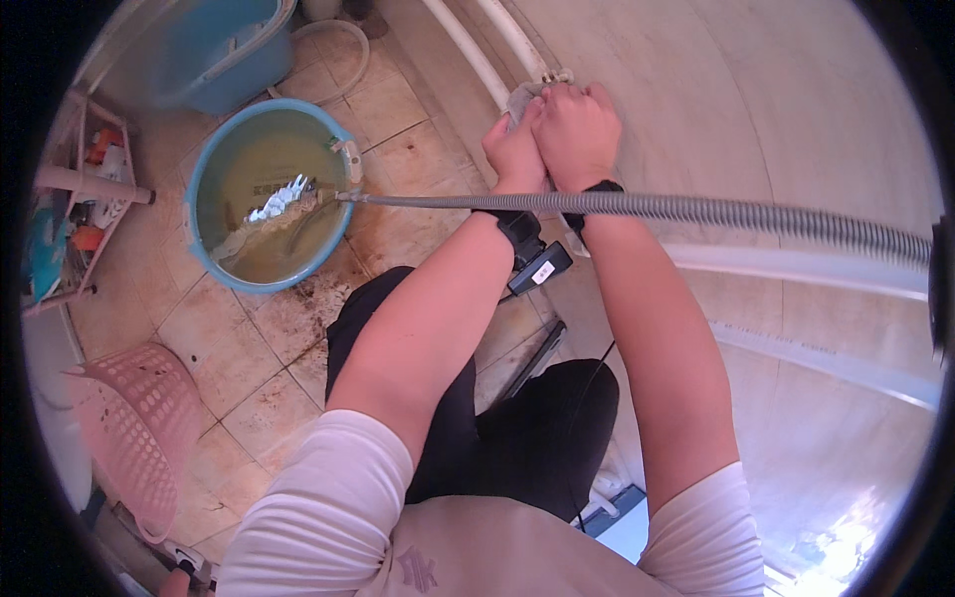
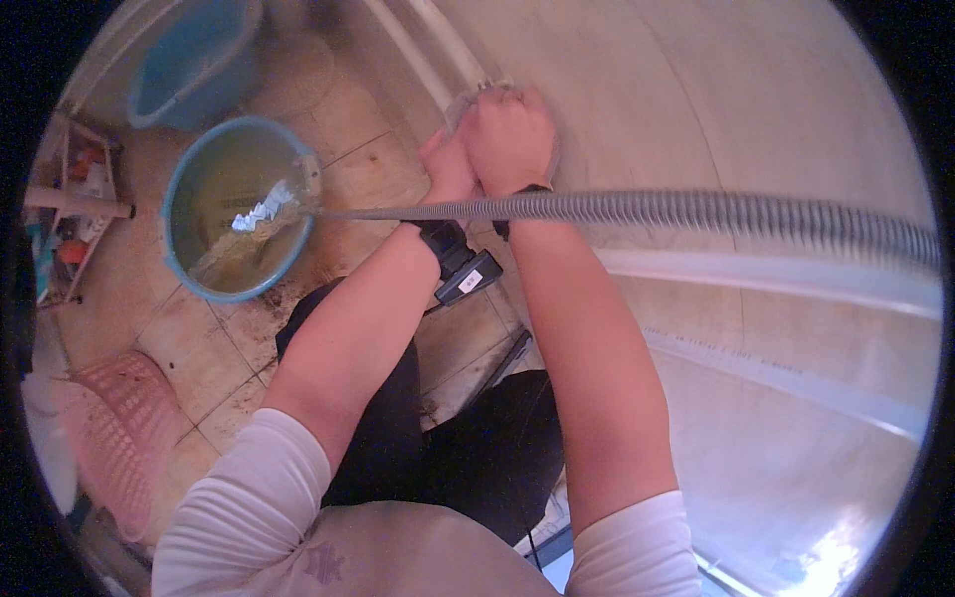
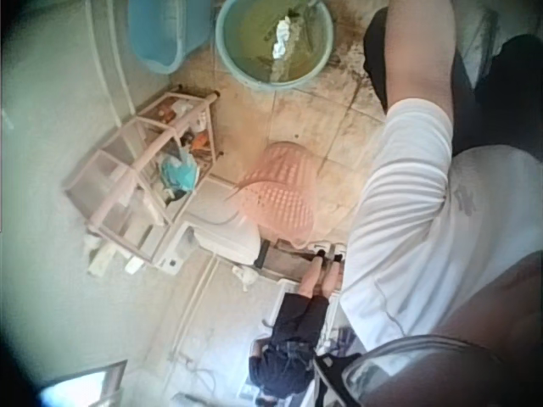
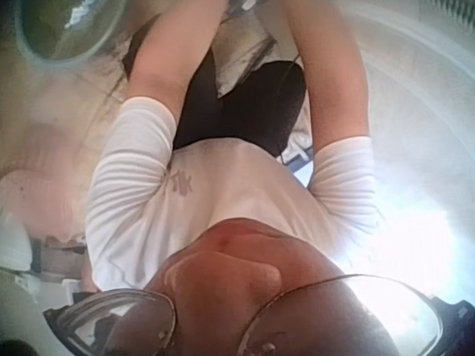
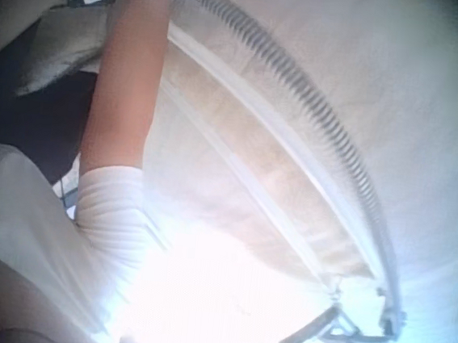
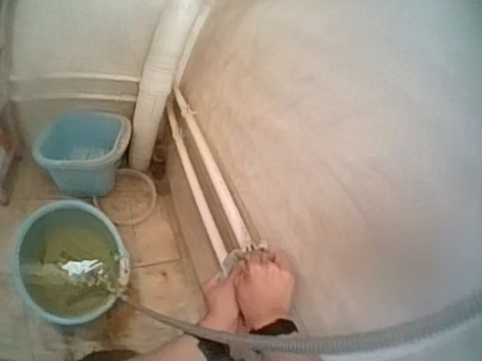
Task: The person wipes the exterior of white plastic pipes and a silver metal faucet using a grey cloth.
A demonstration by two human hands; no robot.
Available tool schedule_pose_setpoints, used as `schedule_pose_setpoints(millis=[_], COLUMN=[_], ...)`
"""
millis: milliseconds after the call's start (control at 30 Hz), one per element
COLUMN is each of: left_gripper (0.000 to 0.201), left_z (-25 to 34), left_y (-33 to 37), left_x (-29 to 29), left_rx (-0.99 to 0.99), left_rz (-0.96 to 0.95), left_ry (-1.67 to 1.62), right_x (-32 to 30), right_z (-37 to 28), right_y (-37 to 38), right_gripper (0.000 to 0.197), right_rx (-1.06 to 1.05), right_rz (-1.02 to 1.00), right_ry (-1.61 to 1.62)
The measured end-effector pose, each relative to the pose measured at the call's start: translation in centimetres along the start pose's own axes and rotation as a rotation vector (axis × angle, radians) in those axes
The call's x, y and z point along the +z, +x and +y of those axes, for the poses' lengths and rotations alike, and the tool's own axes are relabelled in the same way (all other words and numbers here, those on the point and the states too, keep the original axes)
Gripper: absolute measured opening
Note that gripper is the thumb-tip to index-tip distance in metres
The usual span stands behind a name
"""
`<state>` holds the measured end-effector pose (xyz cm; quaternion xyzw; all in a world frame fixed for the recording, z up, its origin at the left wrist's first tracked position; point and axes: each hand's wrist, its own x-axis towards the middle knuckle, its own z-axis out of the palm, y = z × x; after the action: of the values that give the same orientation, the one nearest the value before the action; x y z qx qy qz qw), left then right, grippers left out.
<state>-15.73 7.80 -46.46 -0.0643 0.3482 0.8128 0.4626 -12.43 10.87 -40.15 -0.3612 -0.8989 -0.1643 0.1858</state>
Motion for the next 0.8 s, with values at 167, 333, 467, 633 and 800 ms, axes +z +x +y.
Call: schedule_pose_setpoints(millis=[167,333,467,633,800], left_gripper=[0.022,0.036,0.048,0.059,0.045], left_z=[0.7,-0.1,0.0,2.7,3.1], left_y=[-3.2,-3.7,-5.8,-8.6,-10.5], left_x=[0.6,-1.1,-2.2,-2.2,-4.4], left_rx=[-0.094,-0.147,-0.151,-0.258,-0.320], left_rz=[0.065,0.074,0.026,0.017,0.056], left_ry=[-0.238,0.085,0.268,0.470,0.618], right_x=[-1.0,-1.7,-1.8,-2.3,-3.8], right_z=[-0.1,0.6,0.6,-0.5,-2.9], right_y=[-1.0,-3.8,-5.9,-8.5,-12.7], right_gripper=[0.018,0.020,0.016,0.016,0.017], right_rx=[-0.023,-0.057,0.026,-0.006,0.188], right_rz=[0.071,0.090,0.014,0.070,-0.056], right_ry=[0.022,-0.009,-0.041,-0.102,0.202])
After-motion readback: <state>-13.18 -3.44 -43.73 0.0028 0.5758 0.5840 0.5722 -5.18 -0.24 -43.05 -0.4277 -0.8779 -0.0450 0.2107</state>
